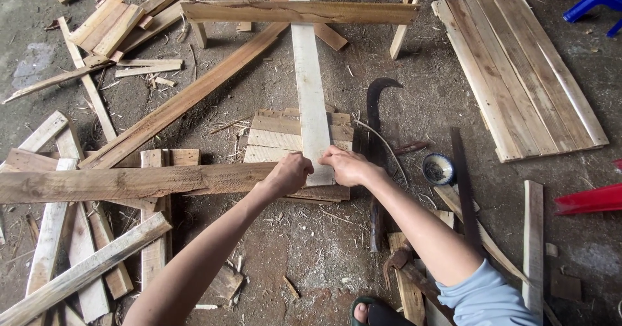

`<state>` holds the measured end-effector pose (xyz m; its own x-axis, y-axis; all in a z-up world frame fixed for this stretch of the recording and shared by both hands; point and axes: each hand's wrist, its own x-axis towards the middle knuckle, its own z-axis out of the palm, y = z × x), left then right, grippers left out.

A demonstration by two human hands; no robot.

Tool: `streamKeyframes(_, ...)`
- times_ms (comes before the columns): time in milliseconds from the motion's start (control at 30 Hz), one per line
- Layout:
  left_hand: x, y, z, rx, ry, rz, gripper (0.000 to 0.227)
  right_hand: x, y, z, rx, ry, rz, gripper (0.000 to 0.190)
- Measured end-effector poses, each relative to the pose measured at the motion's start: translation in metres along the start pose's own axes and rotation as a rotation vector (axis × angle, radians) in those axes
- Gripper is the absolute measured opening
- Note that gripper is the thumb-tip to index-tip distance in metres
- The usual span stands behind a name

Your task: The person aligns a long, light-colored wooden plank with a darker wooden frame on the floor. They use a small wooden block to position the plank and then hammer nails into the wood to secure the pieces together.

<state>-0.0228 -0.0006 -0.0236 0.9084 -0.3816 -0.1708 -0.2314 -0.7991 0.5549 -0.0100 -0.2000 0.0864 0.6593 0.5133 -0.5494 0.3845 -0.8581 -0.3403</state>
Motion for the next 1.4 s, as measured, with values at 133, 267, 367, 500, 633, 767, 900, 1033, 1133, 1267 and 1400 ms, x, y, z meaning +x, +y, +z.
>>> streamKeyframes(133, -0.011, 0.018, -0.02, -0.083, -0.055, -0.037, 0.028, 0.004, 0.002, 0.004, -0.005, -0.003, 0.018, 0.06)
streamKeyframes(267, -0.011, 0.015, -0.017, -0.104, -0.07, -0.027, 0.036, 0.004, 0.0, 0.001, -0.008, -0.007, 0.01, 0.054)
streamKeyframes(367, -0.007, 0.011, -0.01, -0.095, -0.055, -0.012, 0.039, 0.0, -0.003, -0.001, -0.01, 0.0, 0.015, 0.053)
streamKeyframes(500, -0.008, 0.017, -0.014, -0.031, -0.08, -0.024, 0.038, -0.006, -0.009, -0.007, -0.018, -0.01, 0.019, 0.052)
streamKeyframes(633, -0.005, 0.021, -0.014, -0.011, -0.087, -0.042, 0.035, -0.01, -0.013, -0.011, -0.016, -0.011, 0.019, 0.053)
streamKeyframes(767, -0.01, 0.036, -0.019, 0.009, -0.09, -0.049, 0.031, -0.013, -0.015, -0.012, -0.02, -0.014, 0.021, 0.052)
streamKeyframes(900, -0.015, 0.051, -0.027, 0.1, -0.091, -0.039, 0.032, -0.019, -0.021, -0.017, -0.017, -0.019, 0.024, 0.05)
streamKeyframes(1033, -0.017, 0.057, -0.033, 0.106, -0.099, -0.029, 0.033, -0.027, -0.027, -0.025, -0.036, -0.013, 0.015, 0.049)
streamKeyframes(1133, -0.023, 0.071, -0.044, 0.118, -0.101, -0.025, 0.032, -0.029, -0.031, -0.028, -0.029, -0.005, 0.018, 0.049)
streamKeyframes(1267, -0.016, 0.064, -0.034, 0.125, -0.103, -0.014, 0.03, -0.013, -0.015, -0.013, -0.047, 0.007, 0.018, 0.047)
streamKeyframes(1400, -0.017, 0.067, -0.037, 0.162, -0.071, 0.01, 0.027, 0.0, -0.002, 0.001, -0.026, 0.008, 0.027, 0.049)
